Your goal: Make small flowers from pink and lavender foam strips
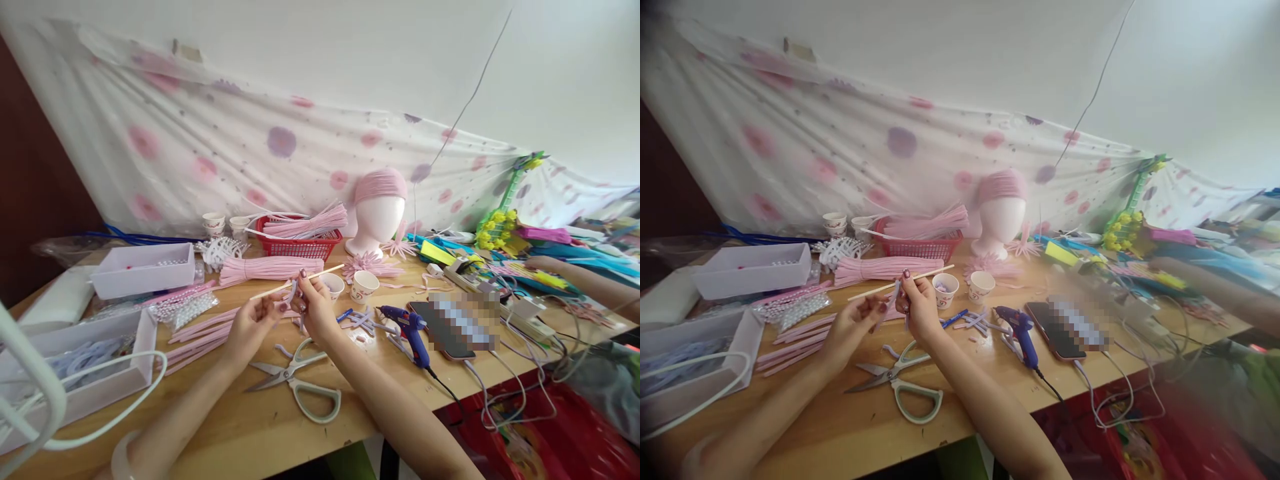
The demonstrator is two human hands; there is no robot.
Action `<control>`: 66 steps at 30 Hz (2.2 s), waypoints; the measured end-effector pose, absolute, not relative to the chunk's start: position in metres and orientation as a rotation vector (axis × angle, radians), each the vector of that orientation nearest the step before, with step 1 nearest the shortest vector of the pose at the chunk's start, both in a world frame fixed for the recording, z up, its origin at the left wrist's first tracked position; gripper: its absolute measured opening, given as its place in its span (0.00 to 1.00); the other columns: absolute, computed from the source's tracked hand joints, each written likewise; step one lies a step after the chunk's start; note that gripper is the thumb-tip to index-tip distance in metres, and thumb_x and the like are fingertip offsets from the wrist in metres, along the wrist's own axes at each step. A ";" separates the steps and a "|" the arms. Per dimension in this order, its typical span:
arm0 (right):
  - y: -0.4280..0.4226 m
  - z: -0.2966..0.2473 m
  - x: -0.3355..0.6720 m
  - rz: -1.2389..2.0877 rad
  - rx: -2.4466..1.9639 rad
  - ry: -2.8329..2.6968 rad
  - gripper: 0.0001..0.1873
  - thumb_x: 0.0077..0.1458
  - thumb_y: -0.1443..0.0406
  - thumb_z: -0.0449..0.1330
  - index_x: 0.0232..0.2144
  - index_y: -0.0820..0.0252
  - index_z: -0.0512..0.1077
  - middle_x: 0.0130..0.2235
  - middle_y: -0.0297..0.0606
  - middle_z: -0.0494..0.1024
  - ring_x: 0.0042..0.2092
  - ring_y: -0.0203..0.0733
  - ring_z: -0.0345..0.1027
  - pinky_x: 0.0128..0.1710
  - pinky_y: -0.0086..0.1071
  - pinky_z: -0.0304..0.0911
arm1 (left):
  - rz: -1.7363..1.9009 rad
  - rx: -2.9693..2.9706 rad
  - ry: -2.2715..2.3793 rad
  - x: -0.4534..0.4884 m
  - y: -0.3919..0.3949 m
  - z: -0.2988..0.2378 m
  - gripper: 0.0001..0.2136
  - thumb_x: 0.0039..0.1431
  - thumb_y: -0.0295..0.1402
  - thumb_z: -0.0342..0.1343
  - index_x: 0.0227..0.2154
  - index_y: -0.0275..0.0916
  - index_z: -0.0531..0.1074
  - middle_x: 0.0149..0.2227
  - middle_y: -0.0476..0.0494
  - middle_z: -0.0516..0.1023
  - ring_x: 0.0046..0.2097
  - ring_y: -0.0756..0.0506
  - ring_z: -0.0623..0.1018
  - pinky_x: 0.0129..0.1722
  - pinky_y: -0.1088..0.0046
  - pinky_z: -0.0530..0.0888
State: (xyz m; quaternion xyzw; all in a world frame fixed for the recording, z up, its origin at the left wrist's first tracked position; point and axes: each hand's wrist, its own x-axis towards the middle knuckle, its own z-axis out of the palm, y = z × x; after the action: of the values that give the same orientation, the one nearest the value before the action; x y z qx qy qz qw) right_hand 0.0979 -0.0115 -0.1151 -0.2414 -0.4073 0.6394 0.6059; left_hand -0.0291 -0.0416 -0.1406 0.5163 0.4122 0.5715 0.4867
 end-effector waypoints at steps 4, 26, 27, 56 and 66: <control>-0.014 -0.123 0.092 1.439 -0.585 -1.010 0.23 0.42 0.50 0.71 0.26 0.60 0.67 0.18 0.23 0.62 0.17 0.25 0.49 0.18 0.23 0.44 | 1.500 1.106 0.944 -0.037 -0.039 -0.133 0.18 0.50 0.49 0.63 0.29 0.37 0.72 0.21 0.55 0.67 0.22 0.54 0.63 0.22 0.79 0.61; -0.001 -0.111 0.111 1.081 -0.791 -1.198 0.22 0.45 0.50 0.68 0.20 0.59 0.65 0.17 0.27 0.65 0.21 0.32 0.55 0.24 0.28 0.52 | 1.612 0.933 0.894 -0.050 -0.031 -0.120 0.16 0.38 0.40 0.70 0.24 0.33 0.75 0.22 0.48 0.74 0.22 0.54 0.69 0.22 0.78 0.67; 0.002 -0.109 0.115 1.069 -0.775 -1.175 0.22 0.45 0.50 0.68 0.21 0.59 0.64 0.18 0.26 0.64 0.21 0.31 0.54 0.24 0.28 0.52 | 1.622 0.916 0.902 -0.052 -0.029 -0.120 0.16 0.36 0.40 0.70 0.25 0.33 0.75 0.22 0.48 0.74 0.22 0.54 0.69 0.22 0.78 0.67; -0.021 -0.108 0.113 1.932 -0.436 -1.600 0.27 0.53 0.43 0.59 0.21 0.58 0.62 0.18 0.22 0.51 0.20 0.31 0.45 0.24 0.29 0.54 | 1.258 1.652 0.847 -0.059 -0.039 -0.102 0.10 0.46 0.35 0.67 0.32 0.38 0.83 0.25 0.48 0.69 0.28 0.48 0.68 0.29 0.74 0.67; -0.014 -0.118 0.113 1.710 -0.541 -1.739 0.28 0.58 0.41 0.51 0.22 0.58 0.59 0.18 0.24 0.53 0.21 0.32 0.51 0.25 0.30 0.54 | 1.360 1.934 0.913 -0.061 -0.039 -0.109 0.11 0.55 0.31 0.60 0.40 0.37 0.82 0.28 0.44 0.76 0.30 0.49 0.72 0.29 0.76 0.68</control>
State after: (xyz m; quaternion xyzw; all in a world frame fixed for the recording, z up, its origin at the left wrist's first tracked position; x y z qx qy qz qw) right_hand 0.1133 -0.0141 -0.1180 -0.2053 -0.6603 0.6495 0.3162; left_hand -0.0614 -0.0391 -0.1090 0.7282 0.3438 0.5120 0.2989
